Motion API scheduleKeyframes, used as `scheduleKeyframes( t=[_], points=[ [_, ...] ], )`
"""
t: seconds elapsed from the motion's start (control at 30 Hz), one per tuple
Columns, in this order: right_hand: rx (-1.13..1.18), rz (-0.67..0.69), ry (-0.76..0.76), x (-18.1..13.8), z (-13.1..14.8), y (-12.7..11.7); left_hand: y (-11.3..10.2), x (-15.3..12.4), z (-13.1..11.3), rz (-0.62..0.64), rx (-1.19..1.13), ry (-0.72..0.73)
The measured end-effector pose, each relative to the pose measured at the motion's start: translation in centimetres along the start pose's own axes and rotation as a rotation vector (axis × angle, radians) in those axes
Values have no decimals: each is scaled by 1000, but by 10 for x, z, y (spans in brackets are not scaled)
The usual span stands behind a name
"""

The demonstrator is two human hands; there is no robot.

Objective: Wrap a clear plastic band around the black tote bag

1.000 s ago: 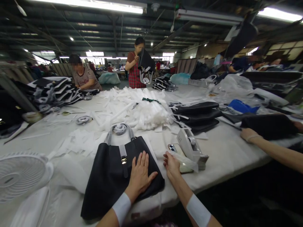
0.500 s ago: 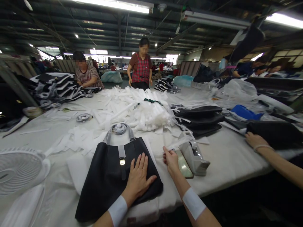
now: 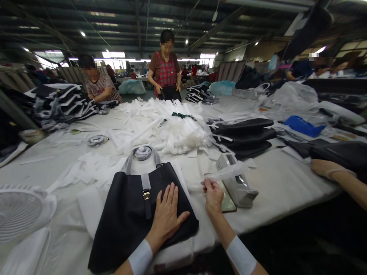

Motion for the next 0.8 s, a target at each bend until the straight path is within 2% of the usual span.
scheduleKeyframes(
  t=[0.2, 0.3, 0.37, 0.47, 0.57, 0.67, 0.73, 0.8],
  points=[
    [61, -98, 44, -15, 1, -23, -1, 1, 1, 19, -20, -3],
    [73, -115, 79, -13, 0, -23, 1, 2, 2, 54, -54, -14],
    [73, -79, 131, -10, -4, -16, 1, 3, 4, 85, -89, -24],
    [-23, 87, 259, -9, -12, 5, 0, 4, 7, 128, -143, -26],
    [-326, 354, 318, -14, -20, 30, -7, 6, 12, 136, -185, -26],
    [-621, 563, 184, -21, -18, 55, -15, 7, 17, 114, -206, -31],
    [-691, 605, 83, -27, -13, 68, -18, 7, 20, 96, -196, -32],
    [-729, 623, 55, -34, -11, 79, -19, 8, 20, 76, -169, -29]
  ],
)
Point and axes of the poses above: each hand's wrist, its own x-axis towards the middle knuckle, its own y-axis out of the palm, z = x × y, the point moved 7 cm from there along x, towards the middle knuckle, and after that the axes turned 11 degrees about x, right-handed, at the moved point
